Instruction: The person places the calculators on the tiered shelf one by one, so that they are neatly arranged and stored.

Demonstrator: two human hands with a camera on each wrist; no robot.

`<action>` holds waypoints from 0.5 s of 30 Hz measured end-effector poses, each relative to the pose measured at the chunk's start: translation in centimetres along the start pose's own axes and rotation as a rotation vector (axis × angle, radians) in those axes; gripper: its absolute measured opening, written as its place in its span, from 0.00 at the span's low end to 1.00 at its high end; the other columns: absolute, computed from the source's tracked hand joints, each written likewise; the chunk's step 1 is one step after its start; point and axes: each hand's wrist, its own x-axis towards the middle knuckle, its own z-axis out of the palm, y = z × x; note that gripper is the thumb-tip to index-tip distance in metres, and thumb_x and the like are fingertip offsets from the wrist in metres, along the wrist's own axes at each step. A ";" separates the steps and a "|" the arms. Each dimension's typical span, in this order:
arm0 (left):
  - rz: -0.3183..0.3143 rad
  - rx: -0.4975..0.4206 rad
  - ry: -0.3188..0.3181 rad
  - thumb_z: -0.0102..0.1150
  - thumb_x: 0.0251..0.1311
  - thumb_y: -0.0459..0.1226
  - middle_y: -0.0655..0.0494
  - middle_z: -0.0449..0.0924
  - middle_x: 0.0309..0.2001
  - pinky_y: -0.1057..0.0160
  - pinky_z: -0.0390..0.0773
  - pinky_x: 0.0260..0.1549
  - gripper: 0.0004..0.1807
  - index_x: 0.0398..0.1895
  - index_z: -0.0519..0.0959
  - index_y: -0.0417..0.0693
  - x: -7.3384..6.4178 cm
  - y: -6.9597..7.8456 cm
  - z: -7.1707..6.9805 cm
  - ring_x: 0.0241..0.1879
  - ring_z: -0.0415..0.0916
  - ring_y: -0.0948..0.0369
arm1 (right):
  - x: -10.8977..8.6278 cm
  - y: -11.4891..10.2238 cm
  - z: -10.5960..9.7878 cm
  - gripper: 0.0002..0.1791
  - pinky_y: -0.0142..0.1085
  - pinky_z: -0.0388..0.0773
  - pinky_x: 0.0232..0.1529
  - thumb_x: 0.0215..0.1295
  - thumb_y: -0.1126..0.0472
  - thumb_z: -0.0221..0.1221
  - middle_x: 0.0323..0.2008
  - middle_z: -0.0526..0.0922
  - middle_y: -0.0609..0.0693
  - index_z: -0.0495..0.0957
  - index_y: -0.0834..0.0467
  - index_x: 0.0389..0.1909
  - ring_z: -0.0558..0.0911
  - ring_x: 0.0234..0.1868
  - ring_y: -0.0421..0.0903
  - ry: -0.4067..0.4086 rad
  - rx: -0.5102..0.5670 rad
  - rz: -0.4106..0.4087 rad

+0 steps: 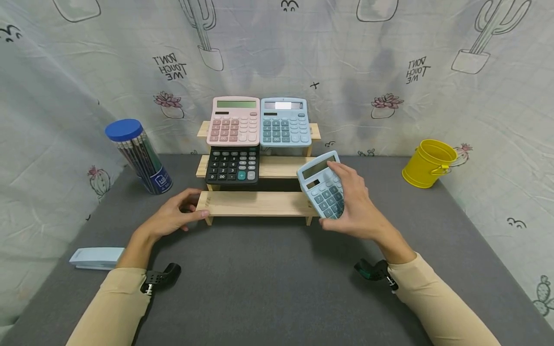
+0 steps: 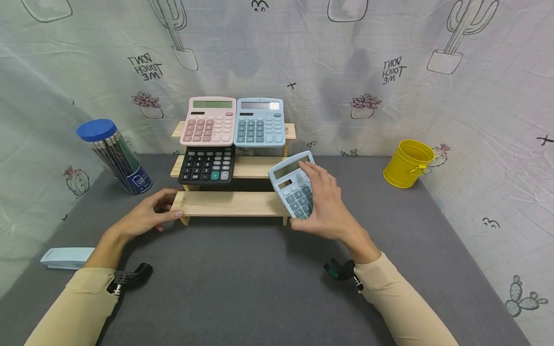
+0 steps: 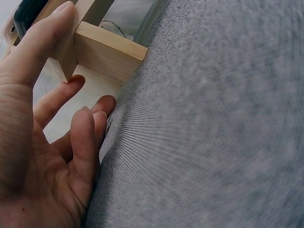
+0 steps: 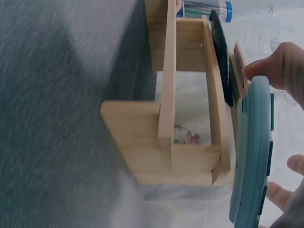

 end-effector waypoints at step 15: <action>-0.019 -0.008 0.002 0.68 0.64 0.54 0.40 0.73 0.55 0.54 0.81 0.31 0.44 0.78 0.60 0.51 -0.1 0.4 0.2 0.50 0.71 0.49 | 1.4 -2.4 0.6 0.65 0.64 0.59 0.58 0.39 0.47 0.74 0.77 0.56 0.54 0.51 0.47 0.80 0.56 0.74 0.62 -0.063 -0.072 -0.010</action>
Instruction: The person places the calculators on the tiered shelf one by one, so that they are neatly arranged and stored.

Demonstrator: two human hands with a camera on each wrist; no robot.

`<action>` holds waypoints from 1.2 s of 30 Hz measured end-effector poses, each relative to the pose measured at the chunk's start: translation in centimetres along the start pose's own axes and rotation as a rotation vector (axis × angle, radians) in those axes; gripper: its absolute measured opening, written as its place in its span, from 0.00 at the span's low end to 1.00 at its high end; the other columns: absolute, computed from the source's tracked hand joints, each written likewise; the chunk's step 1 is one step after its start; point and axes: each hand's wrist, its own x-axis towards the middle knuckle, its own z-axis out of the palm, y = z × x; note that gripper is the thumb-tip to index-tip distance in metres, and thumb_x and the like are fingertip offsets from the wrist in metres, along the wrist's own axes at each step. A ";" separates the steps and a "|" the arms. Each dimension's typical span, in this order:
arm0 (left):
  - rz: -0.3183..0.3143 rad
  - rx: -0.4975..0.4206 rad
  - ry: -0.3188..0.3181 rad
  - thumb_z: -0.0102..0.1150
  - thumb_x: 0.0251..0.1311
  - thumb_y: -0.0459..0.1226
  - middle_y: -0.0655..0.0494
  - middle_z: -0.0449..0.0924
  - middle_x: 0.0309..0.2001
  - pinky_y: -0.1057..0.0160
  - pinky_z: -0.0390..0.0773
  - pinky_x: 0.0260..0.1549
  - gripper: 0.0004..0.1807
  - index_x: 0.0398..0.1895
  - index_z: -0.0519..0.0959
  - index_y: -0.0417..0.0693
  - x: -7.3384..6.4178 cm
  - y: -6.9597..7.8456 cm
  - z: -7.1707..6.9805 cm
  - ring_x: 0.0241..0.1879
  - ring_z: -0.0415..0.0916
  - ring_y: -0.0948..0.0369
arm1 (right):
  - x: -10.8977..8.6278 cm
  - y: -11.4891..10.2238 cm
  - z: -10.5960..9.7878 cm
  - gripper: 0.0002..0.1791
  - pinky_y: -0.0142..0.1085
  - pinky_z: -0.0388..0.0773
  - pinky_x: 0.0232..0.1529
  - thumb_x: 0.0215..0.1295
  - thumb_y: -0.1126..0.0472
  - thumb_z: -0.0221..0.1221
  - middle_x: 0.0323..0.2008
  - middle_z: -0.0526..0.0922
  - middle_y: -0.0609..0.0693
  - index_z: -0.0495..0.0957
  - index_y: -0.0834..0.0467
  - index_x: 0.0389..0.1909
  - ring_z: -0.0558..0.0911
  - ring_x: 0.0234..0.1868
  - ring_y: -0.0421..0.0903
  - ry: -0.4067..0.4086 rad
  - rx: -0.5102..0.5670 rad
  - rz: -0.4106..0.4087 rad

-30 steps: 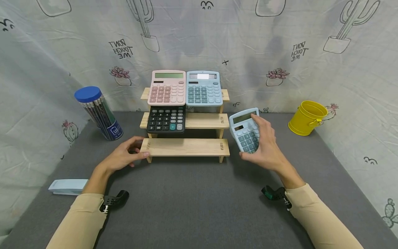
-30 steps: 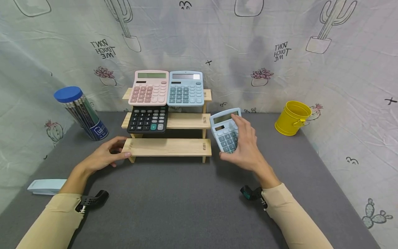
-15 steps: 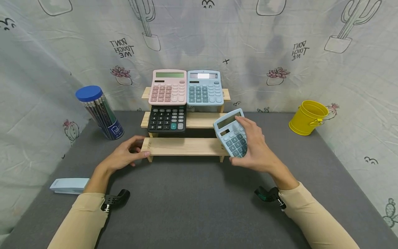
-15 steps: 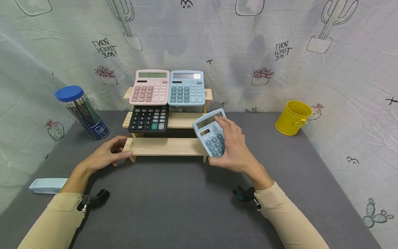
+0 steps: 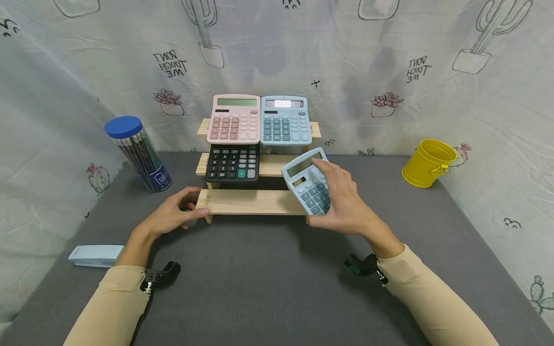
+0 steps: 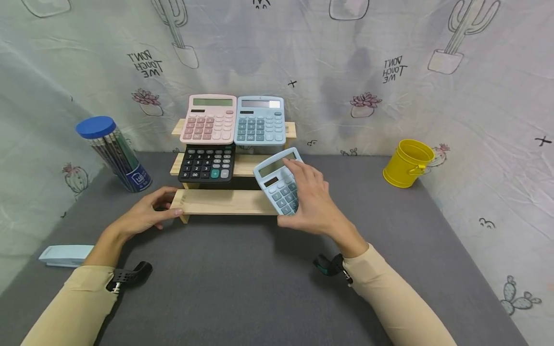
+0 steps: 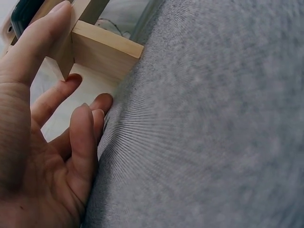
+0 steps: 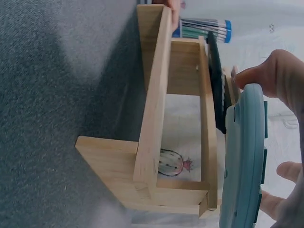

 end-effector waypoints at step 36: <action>0.004 0.017 0.005 0.68 0.64 0.54 0.40 0.74 0.52 0.55 0.81 0.30 0.45 0.78 0.59 0.49 0.0 -0.2 -0.2 0.47 0.72 0.50 | 4.6 -2.5 1.6 0.59 0.63 0.58 0.63 0.46 0.43 0.69 0.78 0.59 0.52 0.54 0.50 0.80 0.57 0.74 0.65 -0.064 -0.049 0.139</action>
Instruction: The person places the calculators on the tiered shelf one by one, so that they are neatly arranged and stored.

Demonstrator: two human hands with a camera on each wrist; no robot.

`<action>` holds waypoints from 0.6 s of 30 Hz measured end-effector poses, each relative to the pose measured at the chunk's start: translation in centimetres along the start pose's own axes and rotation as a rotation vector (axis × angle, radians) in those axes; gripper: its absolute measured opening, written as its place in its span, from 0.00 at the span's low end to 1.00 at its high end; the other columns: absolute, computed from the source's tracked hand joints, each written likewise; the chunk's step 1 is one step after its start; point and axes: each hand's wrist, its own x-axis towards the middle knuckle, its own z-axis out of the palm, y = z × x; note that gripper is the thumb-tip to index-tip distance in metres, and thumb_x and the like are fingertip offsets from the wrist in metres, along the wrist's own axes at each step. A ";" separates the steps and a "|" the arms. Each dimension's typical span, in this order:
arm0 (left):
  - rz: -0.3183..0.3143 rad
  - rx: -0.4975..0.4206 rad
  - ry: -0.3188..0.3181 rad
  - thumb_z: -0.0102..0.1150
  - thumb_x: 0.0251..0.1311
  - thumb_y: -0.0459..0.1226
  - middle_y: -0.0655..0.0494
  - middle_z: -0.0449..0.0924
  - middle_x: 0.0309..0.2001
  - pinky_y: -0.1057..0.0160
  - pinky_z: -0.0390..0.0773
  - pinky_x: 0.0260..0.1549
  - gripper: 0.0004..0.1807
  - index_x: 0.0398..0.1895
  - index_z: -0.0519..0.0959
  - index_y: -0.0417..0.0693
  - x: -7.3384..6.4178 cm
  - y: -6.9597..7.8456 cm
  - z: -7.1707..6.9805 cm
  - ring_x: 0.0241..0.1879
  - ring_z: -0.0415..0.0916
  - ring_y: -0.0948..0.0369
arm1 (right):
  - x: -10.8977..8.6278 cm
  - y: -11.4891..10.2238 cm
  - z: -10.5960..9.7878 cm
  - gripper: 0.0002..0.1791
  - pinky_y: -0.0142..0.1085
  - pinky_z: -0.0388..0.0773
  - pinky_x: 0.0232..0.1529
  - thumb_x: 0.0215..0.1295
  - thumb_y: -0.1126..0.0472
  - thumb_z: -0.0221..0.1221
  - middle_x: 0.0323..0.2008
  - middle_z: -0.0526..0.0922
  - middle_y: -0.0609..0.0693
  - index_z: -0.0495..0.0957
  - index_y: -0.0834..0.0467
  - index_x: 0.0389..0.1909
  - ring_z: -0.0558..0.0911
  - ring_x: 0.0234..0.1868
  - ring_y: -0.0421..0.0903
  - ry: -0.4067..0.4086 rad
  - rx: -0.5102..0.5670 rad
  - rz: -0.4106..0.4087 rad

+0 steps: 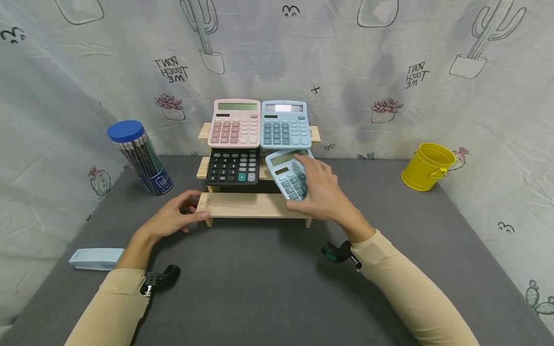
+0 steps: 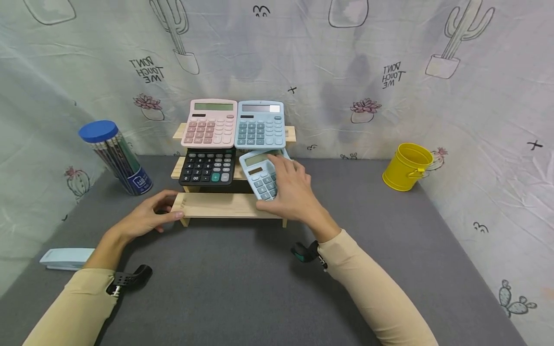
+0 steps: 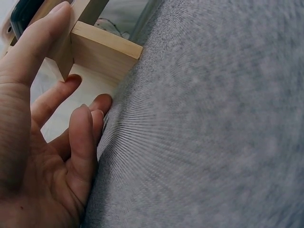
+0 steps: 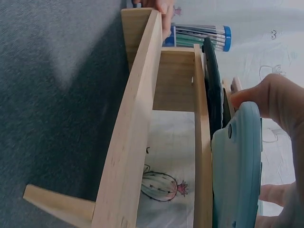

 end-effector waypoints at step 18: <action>0.004 -0.003 0.001 0.68 0.64 0.54 0.40 0.74 0.52 0.54 0.81 0.30 0.44 0.78 0.60 0.50 0.1 -0.2 0.0 0.47 0.72 0.50 | 1.7 -1.1 0.6 0.56 0.66 0.50 0.73 0.61 0.26 0.61 0.81 0.52 0.60 0.56 0.55 0.80 0.48 0.79 0.70 -0.059 -0.065 0.063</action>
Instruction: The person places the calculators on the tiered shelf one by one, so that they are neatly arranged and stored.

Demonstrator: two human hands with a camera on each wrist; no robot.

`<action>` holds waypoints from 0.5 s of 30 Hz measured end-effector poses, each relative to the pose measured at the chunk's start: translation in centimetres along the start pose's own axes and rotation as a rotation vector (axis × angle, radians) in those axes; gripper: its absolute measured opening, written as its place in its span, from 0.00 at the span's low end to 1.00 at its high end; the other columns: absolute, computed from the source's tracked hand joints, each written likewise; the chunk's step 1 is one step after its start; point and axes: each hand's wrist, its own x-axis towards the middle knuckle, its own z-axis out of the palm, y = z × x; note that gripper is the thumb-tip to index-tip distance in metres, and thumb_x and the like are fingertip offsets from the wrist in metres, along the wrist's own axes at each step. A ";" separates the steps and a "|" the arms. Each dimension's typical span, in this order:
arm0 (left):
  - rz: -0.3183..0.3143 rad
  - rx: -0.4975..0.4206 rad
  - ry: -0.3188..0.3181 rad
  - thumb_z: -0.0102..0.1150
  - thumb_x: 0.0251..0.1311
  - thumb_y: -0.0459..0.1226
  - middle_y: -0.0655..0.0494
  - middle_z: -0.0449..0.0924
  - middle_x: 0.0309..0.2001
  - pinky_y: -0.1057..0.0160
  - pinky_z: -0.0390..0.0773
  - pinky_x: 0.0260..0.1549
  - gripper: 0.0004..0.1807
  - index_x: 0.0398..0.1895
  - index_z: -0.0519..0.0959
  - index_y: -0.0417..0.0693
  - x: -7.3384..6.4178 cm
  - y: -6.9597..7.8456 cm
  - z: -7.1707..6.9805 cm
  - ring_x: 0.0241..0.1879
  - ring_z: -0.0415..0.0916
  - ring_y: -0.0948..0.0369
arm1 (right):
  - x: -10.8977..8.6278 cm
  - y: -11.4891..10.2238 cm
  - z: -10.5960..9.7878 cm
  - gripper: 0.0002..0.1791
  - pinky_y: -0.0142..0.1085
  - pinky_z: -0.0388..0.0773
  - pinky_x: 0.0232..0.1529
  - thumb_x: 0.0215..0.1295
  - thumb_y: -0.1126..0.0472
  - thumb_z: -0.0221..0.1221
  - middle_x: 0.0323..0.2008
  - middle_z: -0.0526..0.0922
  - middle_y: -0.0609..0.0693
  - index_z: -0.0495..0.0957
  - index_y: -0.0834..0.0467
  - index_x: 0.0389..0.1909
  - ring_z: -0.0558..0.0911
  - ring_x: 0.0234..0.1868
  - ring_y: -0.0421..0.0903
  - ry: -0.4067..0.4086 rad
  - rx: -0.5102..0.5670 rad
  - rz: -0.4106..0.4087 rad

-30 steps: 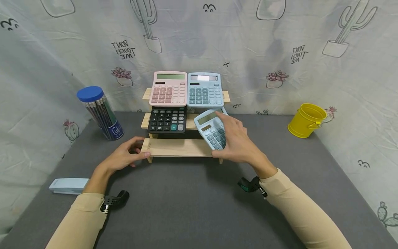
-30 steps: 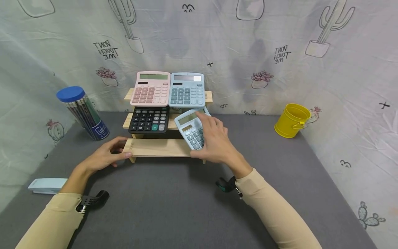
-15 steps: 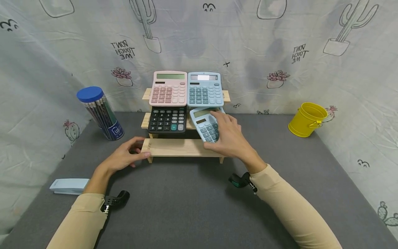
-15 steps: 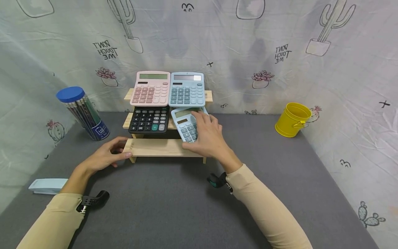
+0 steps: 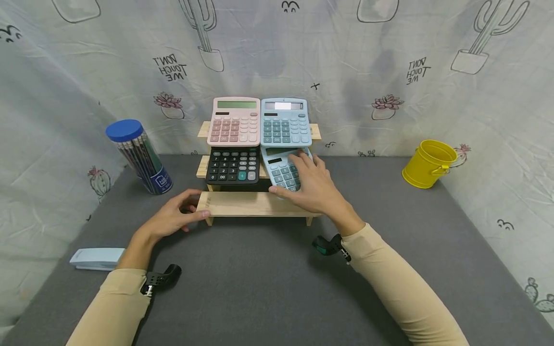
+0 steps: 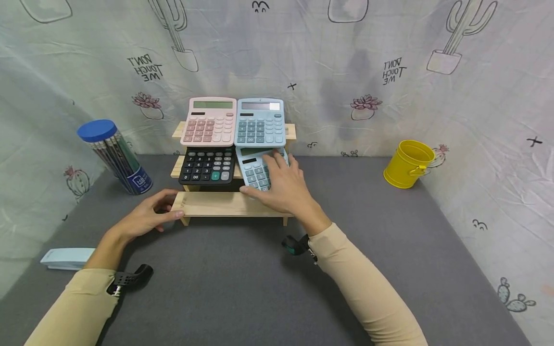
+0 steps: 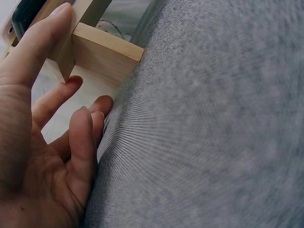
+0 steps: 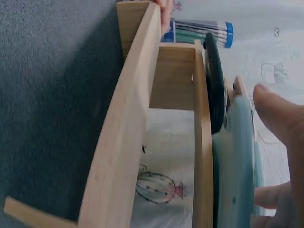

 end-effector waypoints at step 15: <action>0.002 -0.007 0.003 0.69 0.64 0.53 0.40 0.74 0.52 0.54 0.81 0.29 0.44 0.77 0.61 0.49 -0.1 0.3 0.0 0.47 0.72 0.50 | 0.3 2.3 -0.5 0.63 0.54 0.47 0.74 0.50 0.39 0.78 0.78 0.58 0.63 0.56 0.65 0.78 0.55 0.77 0.61 0.001 0.053 -0.184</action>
